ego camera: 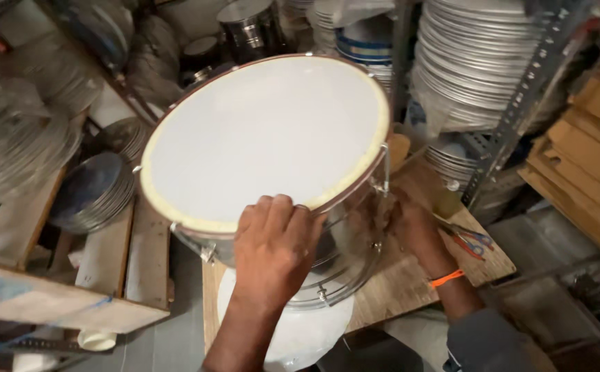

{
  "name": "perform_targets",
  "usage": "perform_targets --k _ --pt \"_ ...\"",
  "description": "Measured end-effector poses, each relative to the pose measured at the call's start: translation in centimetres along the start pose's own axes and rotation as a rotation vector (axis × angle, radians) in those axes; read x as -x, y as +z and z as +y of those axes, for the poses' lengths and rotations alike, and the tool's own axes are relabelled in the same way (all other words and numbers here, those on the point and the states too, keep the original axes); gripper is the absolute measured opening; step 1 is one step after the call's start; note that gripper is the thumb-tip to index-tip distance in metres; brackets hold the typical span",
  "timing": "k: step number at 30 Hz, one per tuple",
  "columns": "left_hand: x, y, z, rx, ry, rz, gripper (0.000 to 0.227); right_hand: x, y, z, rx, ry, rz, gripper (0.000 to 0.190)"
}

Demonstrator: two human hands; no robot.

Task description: The person assembles a metal drum by attaching a white drumhead to the shell. They use a wrench to tighten the tension rods around the rim and pliers to secure the metal hoops. The person works methodically around the drum, ensuring the head is evenly tensioned.

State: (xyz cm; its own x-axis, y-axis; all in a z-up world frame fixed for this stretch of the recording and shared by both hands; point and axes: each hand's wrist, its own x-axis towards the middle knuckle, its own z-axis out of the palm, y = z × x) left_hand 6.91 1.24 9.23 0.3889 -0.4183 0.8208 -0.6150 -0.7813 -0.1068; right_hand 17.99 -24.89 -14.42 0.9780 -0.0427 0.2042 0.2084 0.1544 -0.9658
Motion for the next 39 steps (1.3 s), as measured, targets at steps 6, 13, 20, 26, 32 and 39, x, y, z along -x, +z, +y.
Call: perform_targets --k 6,13,20,26,32,39 --pt "-4.2 1.2 2.6 0.103 -0.030 -0.209 0.021 5.8 1.0 -7.0 -0.204 -0.193 0.432 0.023" --pt "-8.0 7.4 4.5 0.075 -0.086 -0.268 0.012 7.4 4.1 -7.2 -0.124 -0.497 0.494 0.018" --pt "-7.4 8.1 5.2 -0.005 -0.151 -0.283 0.017 6.1 4.7 -5.2 0.167 -0.500 0.532 0.022" --pt "-7.5 8.1 5.3 -0.048 -0.089 -0.303 0.020 6.9 6.5 -2.1 0.390 -0.716 0.464 0.019" --pt "-7.1 8.1 5.2 -0.057 -0.085 -0.327 0.021 -2.2 2.6 -1.7 -0.775 -0.002 0.306 0.024" --pt "-7.6 8.4 5.2 -0.134 -0.018 -0.301 0.016 -1.3 0.9 -4.8 -0.816 -0.268 0.304 0.023"
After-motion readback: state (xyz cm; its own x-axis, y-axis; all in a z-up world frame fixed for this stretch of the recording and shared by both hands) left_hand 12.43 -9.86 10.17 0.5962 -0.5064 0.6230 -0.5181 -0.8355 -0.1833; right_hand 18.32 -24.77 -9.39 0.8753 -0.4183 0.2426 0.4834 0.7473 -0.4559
